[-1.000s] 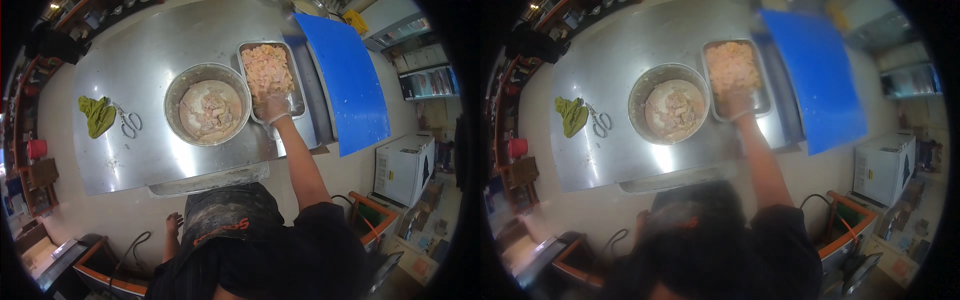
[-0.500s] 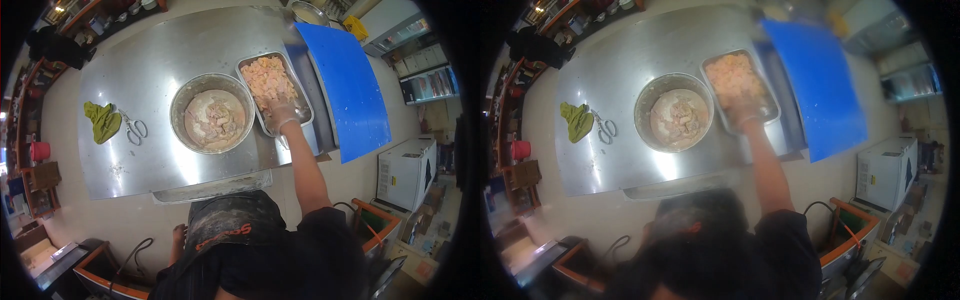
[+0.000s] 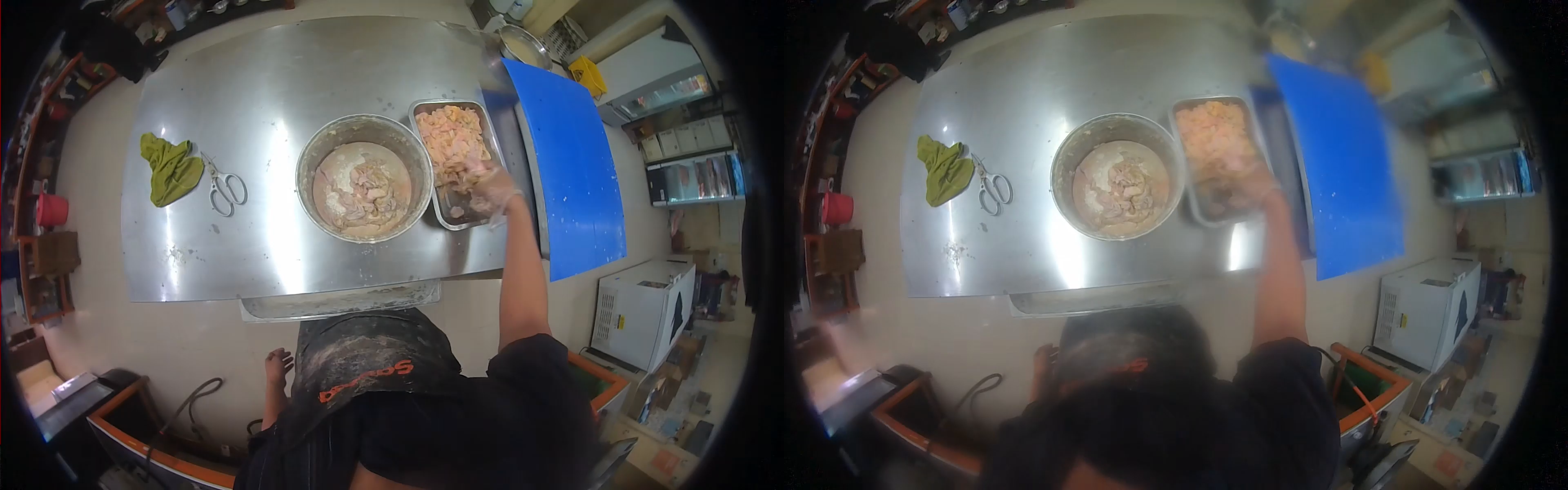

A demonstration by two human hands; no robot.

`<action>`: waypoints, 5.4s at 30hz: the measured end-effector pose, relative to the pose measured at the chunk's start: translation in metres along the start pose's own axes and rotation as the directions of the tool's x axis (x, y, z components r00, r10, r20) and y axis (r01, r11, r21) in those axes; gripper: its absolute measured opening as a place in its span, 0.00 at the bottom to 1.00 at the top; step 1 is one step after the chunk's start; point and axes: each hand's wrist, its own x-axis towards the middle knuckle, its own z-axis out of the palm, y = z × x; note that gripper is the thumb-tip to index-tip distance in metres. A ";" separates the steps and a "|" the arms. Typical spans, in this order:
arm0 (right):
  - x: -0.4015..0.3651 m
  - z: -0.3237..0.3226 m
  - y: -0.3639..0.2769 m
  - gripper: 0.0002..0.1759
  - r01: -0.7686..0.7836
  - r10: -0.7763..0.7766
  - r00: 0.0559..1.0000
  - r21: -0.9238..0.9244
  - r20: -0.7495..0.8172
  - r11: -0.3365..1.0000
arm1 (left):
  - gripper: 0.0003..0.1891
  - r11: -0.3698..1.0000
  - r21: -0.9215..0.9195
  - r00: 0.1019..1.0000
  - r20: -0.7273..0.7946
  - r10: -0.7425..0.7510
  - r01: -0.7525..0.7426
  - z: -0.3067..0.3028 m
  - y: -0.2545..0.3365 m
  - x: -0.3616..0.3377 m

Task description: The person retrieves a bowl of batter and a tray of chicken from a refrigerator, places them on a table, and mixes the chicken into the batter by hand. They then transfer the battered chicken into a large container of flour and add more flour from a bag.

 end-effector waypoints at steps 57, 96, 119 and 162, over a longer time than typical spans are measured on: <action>-0.007 0.021 0.014 0.43 0.169 -0.165 0.984 -0.617 0.065 0.769 | 0.20 0.932 0.289 0.971 0.162 0.177 -0.218 -0.025 -0.072 0.029; -0.100 -0.050 -0.131 0.19 0.568 -0.836 0.536 0.680 0.122 0.464 | 0.22 0.953 -0.287 0.987 0.096 0.131 -0.099 -0.006 -0.002 0.022; 0.056 0.051 0.038 0.25 0.443 -0.549 0.834 -0.665 0.059 0.601 | 0.13 0.857 -0.262 0.830 0.240 0.503 -0.444 0.030 0.088 0.050; 0.011 0.100 0.020 0.23 0.008 -0.111 0.983 -0.580 -0.143 0.815 | 0.14 0.695 0.222 0.690 -0.115 0.715 -0.684 0.003 0.183 -0.043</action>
